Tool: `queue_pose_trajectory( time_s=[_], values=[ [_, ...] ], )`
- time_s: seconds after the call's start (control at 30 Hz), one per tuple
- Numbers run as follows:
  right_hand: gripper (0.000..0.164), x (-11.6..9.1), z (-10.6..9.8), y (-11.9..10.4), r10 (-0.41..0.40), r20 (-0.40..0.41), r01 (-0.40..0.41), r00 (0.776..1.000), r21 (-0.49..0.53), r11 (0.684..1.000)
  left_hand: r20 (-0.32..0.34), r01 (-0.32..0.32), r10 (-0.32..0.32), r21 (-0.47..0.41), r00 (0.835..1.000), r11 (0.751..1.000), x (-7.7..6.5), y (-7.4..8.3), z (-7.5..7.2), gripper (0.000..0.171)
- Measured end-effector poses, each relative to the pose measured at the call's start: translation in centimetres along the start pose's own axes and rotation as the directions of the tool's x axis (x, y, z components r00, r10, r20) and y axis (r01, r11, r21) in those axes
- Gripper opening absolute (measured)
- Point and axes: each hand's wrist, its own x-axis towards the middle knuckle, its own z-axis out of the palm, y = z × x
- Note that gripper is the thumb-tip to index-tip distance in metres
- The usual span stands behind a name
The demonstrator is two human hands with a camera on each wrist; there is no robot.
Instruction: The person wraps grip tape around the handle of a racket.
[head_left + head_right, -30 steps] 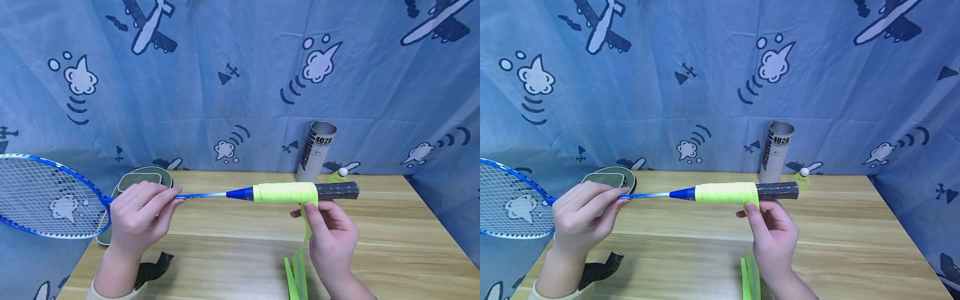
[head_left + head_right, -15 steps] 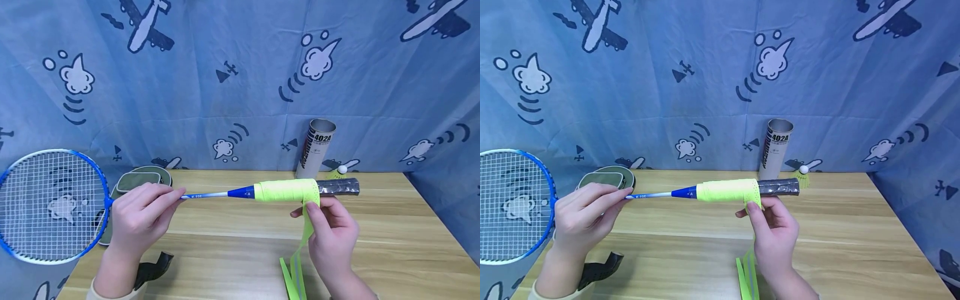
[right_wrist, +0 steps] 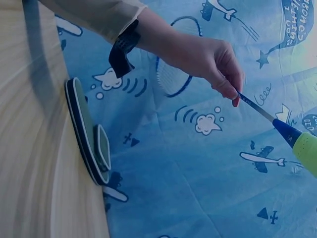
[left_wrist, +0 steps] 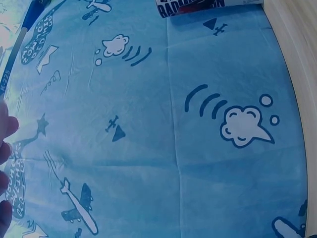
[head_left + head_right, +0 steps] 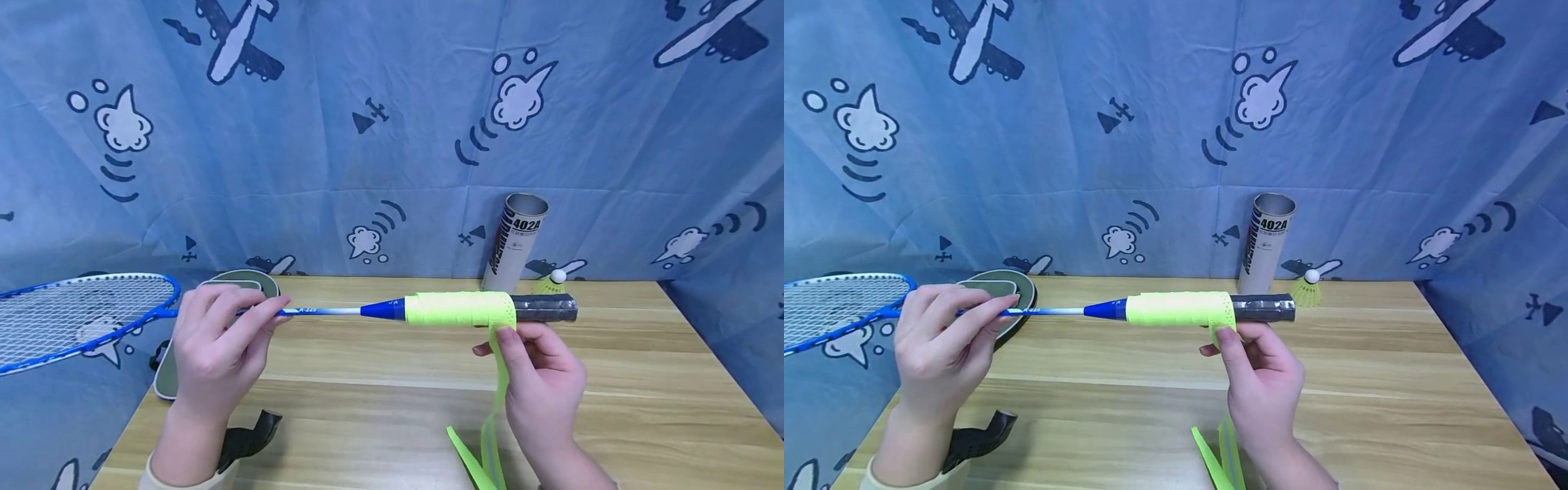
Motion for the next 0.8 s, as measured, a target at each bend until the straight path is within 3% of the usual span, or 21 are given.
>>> queue_pose_trajectory(
  time_s=[0.53, 0.8],
  values=[
    [0.014, 0.22, -0.20, -0.09, -0.017, 0.032, 0.017, 0.999, 0.018, 1.000, -0.017, -0.028, 0.028, -0.006, 0.999, 1.000, 0.50, 0.27, 0.28, 0.034],
    [0.014, 0.23, -0.06, -0.43, -0.010, -0.023, 0.010, 1.000, 0.025, 1.000, -0.017, -0.027, 0.025, -0.100, 1.000, 0.995, 0.59, 0.39, 0.00, 0.032]
  ],
)
